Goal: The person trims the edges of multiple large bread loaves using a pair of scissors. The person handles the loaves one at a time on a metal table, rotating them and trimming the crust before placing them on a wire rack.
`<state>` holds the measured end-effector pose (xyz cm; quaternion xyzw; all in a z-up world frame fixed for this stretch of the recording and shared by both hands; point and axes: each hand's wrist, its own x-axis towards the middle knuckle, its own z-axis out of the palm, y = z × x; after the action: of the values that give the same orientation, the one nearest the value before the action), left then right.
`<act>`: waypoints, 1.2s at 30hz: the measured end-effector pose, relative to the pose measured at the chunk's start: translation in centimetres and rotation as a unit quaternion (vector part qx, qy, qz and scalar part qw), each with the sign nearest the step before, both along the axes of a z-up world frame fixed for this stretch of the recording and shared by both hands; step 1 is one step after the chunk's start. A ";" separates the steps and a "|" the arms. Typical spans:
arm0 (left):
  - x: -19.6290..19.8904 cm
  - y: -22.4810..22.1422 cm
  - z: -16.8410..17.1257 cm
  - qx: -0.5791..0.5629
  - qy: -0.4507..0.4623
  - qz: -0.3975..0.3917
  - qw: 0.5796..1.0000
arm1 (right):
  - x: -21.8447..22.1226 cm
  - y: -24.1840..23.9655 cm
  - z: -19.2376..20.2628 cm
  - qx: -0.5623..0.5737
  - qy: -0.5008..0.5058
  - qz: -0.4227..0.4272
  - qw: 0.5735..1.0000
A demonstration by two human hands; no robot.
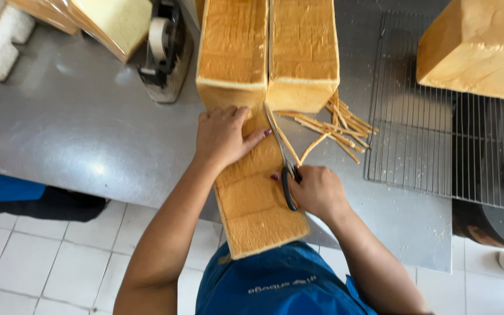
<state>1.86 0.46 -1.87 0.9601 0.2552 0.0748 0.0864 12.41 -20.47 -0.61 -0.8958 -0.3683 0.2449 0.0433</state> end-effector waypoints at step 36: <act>-23.8 -1.3 -4.2 -0.038 -0.306 0.018 0.951 | 8.8 -7.4 -12.3 0.000 -0.114 -0.118 0.986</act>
<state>-21.90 -0.82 -6.09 0.8821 0.2367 0.3571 0.1956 21.17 -27.90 -12.89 -0.9551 -0.2627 0.1340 0.0293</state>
